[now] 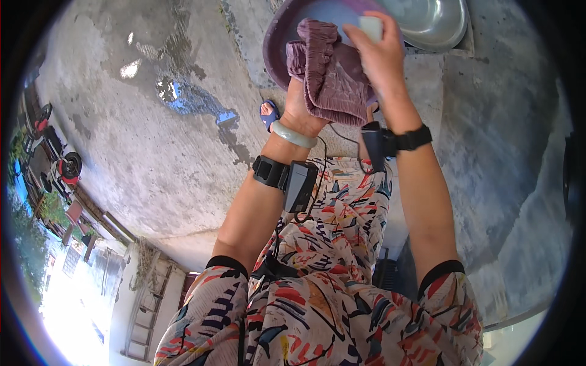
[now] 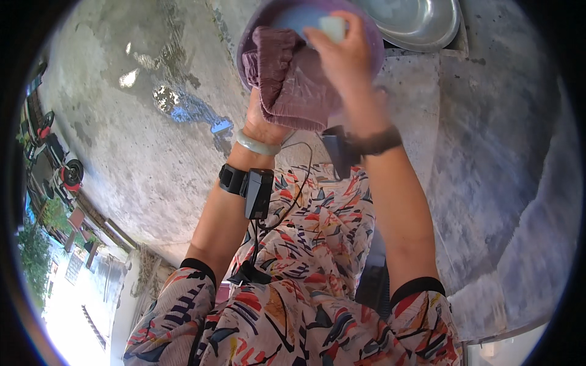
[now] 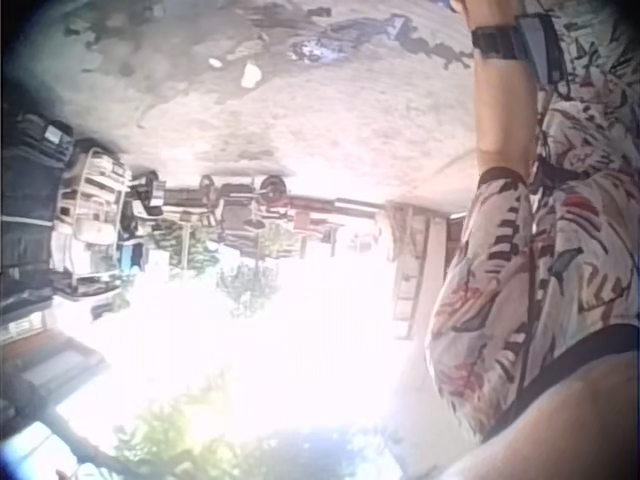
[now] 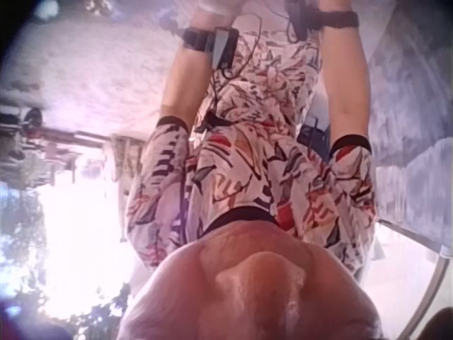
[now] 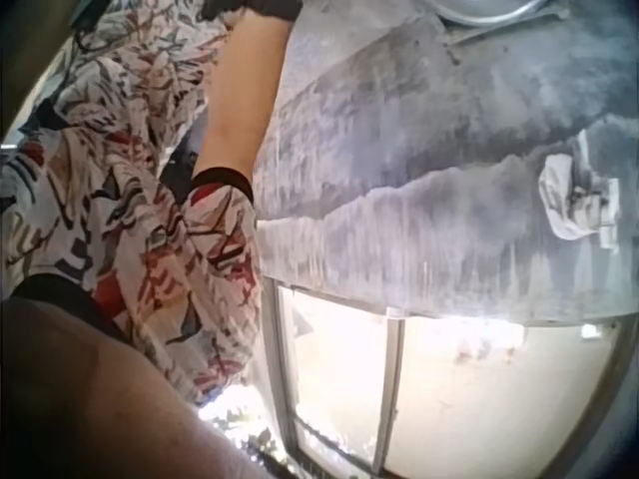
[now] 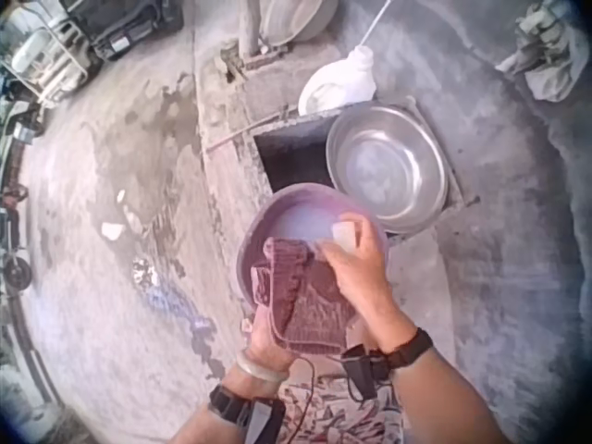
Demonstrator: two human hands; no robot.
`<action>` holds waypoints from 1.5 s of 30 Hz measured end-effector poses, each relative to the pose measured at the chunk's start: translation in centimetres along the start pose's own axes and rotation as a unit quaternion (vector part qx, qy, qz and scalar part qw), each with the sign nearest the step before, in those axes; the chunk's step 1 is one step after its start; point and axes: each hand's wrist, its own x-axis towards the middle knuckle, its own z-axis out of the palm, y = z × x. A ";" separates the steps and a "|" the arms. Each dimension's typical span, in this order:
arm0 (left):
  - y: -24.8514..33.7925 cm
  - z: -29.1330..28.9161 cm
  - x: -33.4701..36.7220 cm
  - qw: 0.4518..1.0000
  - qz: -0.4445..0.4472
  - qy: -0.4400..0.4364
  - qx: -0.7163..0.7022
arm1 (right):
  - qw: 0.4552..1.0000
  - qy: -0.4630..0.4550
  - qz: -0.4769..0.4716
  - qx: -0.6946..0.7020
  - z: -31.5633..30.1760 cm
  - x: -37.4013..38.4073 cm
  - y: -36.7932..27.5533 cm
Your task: The person rubs a piece of clothing with a bar of soap over a purple basin, then continues to scrub and rinse the garment by hand in the basin.
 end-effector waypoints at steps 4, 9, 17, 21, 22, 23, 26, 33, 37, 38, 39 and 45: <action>1.8 -1.6 0.5 0.969 -0.064 -0.138 -0.196 | 0.950 -0.045 0.095 0.293 -3.0 -3.4 -0.8; 2.0 -1.3 1.4 0.991 -0.021 -0.029 -0.131 | 0.882 -0.201 0.071 0.421 -4.1 -7.8 -1.3; 1.2 -1.7 0.0 0.995 -0.050 -0.029 -0.084 | 0.832 -0.234 0.098 0.494 -3.9 -2.2 -3.3; 1.5 -2.3 -0.4 0.989 -0.092 -0.049 -0.108 | 0.814 -0.214 0.154 0.517 -1.6 0.2 -2.1; 1.6 -2.8 -0.5 0.989 -0.092 -0.051 -0.108 | 0.812 -0.203 0.179 0.516 -1.2 0.5 -1.8; 1.8 -3.1 -0.7 0.997 -0.072 -0.024 0.015 | 0.809 -0.207 0.218 0.505 -0.9 0.7 -1.6; 2.8 -3.2 -1.7 0.990 -0.061 -0.049 0.121 | 0.838 -0.197 0.221 0.459 -0.8 0.1 -1.2; 1.5 -0.5 -1.1 0.996 -0.041 0.029 0.075 | 0.891 -0.277 0.142 0.329 0.4 -0.7 -2.4; 1.8 -1.9 -1.0 0.999 -0.043 -0.003 0.019 | 0.866 -0.125 0.202 0.440 -2.1 -0.1 -2.1; 1.7 -1.5 -1.1 0.999 -0.045 -0.004 0.017 | 0.867 -0.124 0.202 0.438 -2.7 -0.9 -2.6; 2.0 -0.9 -1.5 0.999 -0.042 0.014 0.017 | 0.946 -0.078 0.091 0.300 -2.9 -1.9 -3.1; -0.1 -0.6 -1.1 0.990 0.039 0.028 0.135 | 0.933 -0.092 -0.303 -0.173 1.1 -4.4 -2.0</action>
